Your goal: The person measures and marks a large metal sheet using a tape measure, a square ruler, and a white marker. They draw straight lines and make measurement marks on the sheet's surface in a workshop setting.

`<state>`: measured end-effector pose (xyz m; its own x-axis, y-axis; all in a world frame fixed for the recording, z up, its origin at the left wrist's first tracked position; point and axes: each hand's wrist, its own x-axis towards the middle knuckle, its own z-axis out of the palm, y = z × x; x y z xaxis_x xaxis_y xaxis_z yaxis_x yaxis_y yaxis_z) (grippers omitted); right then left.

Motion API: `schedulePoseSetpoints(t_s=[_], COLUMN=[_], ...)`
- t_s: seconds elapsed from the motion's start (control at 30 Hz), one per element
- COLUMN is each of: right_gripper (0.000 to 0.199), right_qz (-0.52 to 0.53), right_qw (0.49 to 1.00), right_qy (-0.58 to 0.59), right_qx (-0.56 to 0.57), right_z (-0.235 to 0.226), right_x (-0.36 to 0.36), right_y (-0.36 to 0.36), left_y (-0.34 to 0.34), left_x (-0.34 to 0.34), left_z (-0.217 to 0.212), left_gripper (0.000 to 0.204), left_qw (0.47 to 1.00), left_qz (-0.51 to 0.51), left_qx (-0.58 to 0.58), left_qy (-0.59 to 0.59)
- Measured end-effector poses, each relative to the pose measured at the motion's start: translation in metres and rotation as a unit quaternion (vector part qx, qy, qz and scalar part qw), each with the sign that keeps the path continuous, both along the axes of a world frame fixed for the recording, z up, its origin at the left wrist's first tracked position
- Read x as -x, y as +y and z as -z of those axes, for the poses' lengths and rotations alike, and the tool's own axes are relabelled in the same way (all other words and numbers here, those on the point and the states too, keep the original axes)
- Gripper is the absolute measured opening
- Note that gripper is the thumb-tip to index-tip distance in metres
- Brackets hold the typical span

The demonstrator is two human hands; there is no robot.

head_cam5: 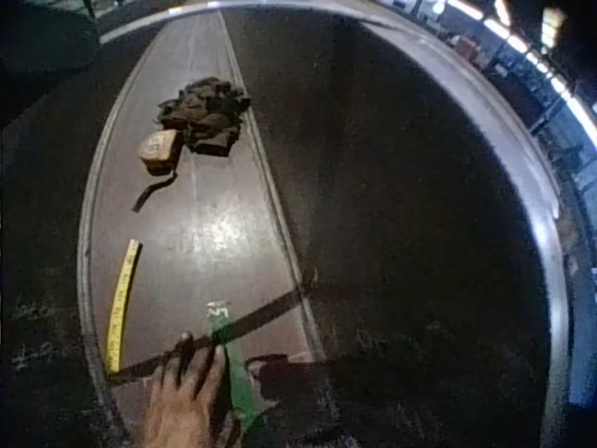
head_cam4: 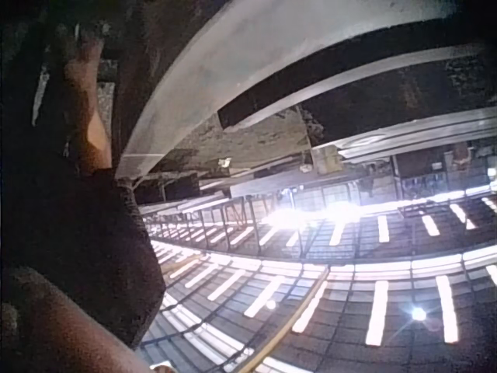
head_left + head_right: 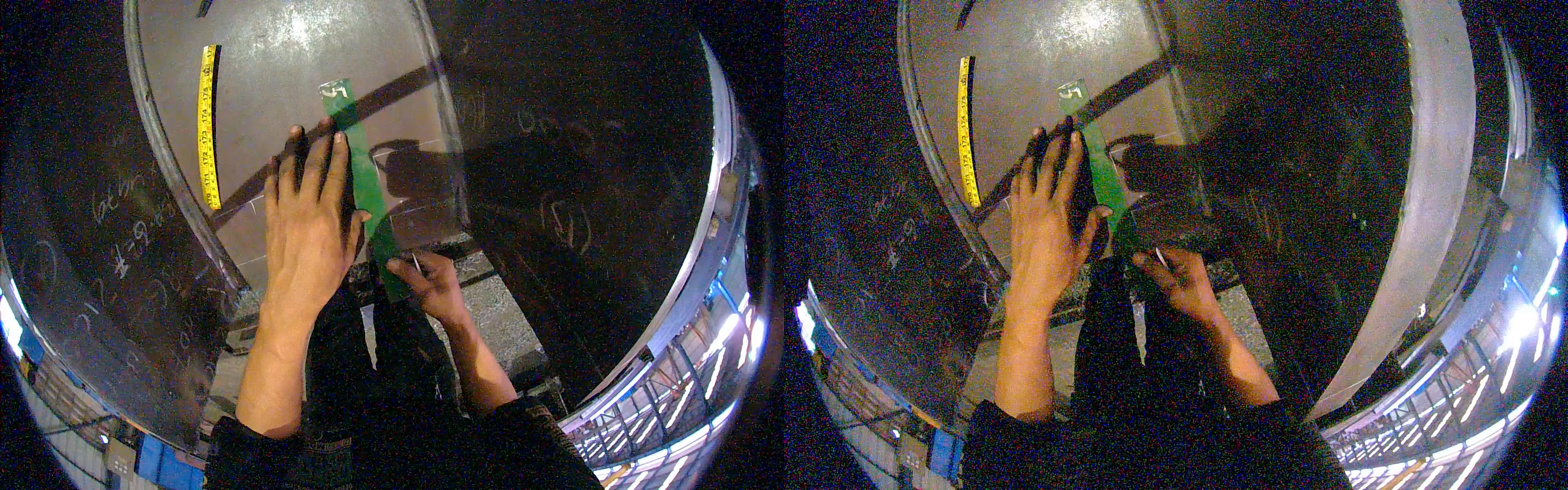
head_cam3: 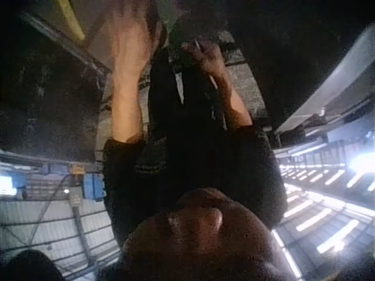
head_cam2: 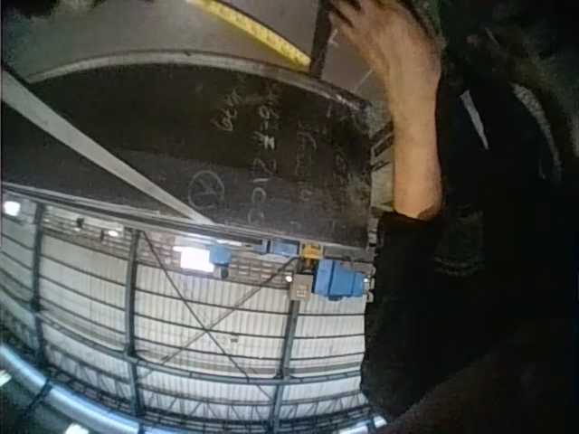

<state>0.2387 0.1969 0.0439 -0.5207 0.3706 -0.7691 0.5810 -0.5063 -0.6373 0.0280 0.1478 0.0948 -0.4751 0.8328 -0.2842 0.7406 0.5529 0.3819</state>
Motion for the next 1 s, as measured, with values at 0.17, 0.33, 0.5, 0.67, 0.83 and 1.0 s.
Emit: schedulePoseSetpoints(t_s=[0.17, 0.33, 0.5, 0.67, 0.83, 1.0], right_gripper=[0.018, 0.019, 0.020, 0.020, 0.019, 0.019], right_qz=[-0.027, -0.022, 0.025, -0.022, -0.026, -0.042], right_qw=[0.999, 0.999, 0.998, 0.999, 0.999, 0.999], right_qy=[-0.017, -0.037, -0.020, -0.026, -0.022, -0.023], right_qx=[-0.016, 0.016, 0.060, 0.011, 0.018, 0.014], right_z=[0.0000, 0.0054, 0.0035, 0.0055, 0.0032, 0.0061], right_x=[-0.0014, -0.0052, -0.0034, -0.0046, -0.0031, -0.0061], right_y=[0.0033, -0.0002, -0.0012, 0.0006, 0.0024, 0.0035], left_y=[-0.0006, -0.0006, -0.0003, 0.0015, 0.0004, -0.0012], left_x=[0.0000, -0.0003, -0.0010, -0.0018, -0.0014, -0.0010], left_z=[0.0037, 0.0013, 0.0036, 0.0020, 0.0032, 0.0047], left_gripper=[0.085, 0.086, 0.087, 0.088, 0.088, 0.089], left_qw=[1.000, 1.000, 1.000, 1.000, 1.000, 1.000], left_qz=[0.003, 0.003, 0.006, 0.003, 0.004, 0.001], left_qx=[0.002, -0.008, 0.001, 0.009, 0.000, -0.009], left_qy=[-0.002, 0.001, 0.008, 0.004, 0.003, -0.008])
